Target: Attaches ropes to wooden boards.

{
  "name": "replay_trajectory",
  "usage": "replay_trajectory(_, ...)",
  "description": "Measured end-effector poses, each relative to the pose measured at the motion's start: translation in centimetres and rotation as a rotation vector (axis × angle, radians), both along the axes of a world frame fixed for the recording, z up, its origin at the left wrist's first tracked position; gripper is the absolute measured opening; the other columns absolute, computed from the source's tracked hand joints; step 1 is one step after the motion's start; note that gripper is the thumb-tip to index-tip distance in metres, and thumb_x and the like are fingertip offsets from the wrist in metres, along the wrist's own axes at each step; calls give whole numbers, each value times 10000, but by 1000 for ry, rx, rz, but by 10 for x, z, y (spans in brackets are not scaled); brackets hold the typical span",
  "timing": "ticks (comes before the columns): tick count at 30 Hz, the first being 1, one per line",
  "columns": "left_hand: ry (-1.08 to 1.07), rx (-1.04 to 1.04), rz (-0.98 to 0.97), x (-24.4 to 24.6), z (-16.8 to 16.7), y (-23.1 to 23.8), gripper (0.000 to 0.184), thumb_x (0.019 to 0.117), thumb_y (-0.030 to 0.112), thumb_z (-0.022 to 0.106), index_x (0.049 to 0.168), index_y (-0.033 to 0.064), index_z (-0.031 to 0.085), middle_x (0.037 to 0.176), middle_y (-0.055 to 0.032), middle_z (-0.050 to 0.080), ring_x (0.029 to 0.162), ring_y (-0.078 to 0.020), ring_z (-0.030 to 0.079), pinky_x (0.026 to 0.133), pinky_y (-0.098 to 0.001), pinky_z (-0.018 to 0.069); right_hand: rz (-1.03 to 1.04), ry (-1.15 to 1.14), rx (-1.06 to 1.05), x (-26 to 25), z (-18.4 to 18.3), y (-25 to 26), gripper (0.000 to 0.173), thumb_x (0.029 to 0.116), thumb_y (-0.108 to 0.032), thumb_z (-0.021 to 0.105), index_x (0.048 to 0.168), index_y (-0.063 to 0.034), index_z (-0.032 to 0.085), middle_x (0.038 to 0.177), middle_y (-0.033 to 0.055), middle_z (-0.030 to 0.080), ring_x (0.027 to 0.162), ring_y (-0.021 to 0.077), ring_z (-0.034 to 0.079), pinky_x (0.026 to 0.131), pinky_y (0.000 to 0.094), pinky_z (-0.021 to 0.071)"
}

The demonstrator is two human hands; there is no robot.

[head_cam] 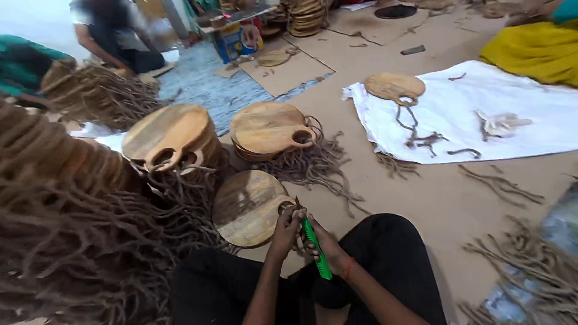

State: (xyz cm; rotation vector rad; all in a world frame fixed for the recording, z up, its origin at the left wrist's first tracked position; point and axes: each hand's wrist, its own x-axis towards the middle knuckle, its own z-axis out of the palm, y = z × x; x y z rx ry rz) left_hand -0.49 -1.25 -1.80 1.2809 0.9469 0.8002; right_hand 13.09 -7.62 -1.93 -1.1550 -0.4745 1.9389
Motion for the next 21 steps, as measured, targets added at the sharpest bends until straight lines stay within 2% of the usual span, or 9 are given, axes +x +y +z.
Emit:
replay_trajectory(1,-25,-7,37,5,-2,-2,331,1078,167,408,1174,-34,653,1000,-76,680,839,-98,632,782,-284,537,-30,18,-26,-4,1,-1,592,1096,-562,199,845,-133,520,568,-52,419,419,49,386,406,188,359)
replay_trajectory(4,60,-10,269,17,-11,-1,487,1090,249,291,851,24,652,691,-19,610,642,-117,602,645,-320,533,-75,32,-69,-17,4,-5,618,1081,-606,191,813,-142,501,561,-50,400,413,51,364,398,188,334)
replay_trajectory(8,363,41,307,13,-21,8,526,1052,285,319,677,46,600,608,-55,556,617,-214,590,651,-457,511,-181,79,-130,-40,12,-21,596,1090,-579,172,814,-140,466,568,-47,373,405,50,336,384,182,315)
replay_trajectory(13,475,114,236,17,-26,12,482,1009,270,384,635,43,585,601,-71,554,628,-232,596,664,-483,508,-361,27,-147,-71,22,-37,428,1128,-399,321,795,-154,433,527,-73,313,385,24,288,370,169,288)
replay_trajectory(15,525,32,343,5,-23,16,460,1051,238,416,817,-79,655,786,-212,653,789,-336,665,779,-532,540,-416,-150,30,-74,32,-58,312,1074,-226,482,770,-155,468,515,-91,339,403,15,322,404,174,317)
replay_trajectory(16,502,-72,417,-15,-17,24,460,1103,240,405,1038,-138,660,1005,-293,670,978,-401,656,924,-568,513,-503,-274,175,-72,41,-72,230,962,-160,596,748,-164,510,499,-102,403,395,13,381,402,191,362)
replay_trajectory(17,464,-137,523,-30,-11,37,496,1120,293,370,1122,-126,636,1084,-293,647,1040,-407,620,961,-580,479,-581,-329,229,-61,55,-80,202,920,-144,636,756,-164,518,489,-102,424,387,18,401,392,206,381)
replay_trajectory(19,468,-104,594,-29,8,50,581,1117,376,352,987,-108,648,937,-266,660,885,-401,635,826,-594,506,-625,-405,176,-24,59,-81,179,947,-135,630,810,-115,517,497,-76,412,388,36,388,389,212,370)
replay_trajectory(21,413,-63,504,-13,19,50,655,1108,476,345,800,-40,607,702,-144,567,630,-263,539,618,-460,471,-556,-462,137,-3,33,-65,144,953,-158,662,919,-69,555,556,-47,449,414,49,384,406,217,360)
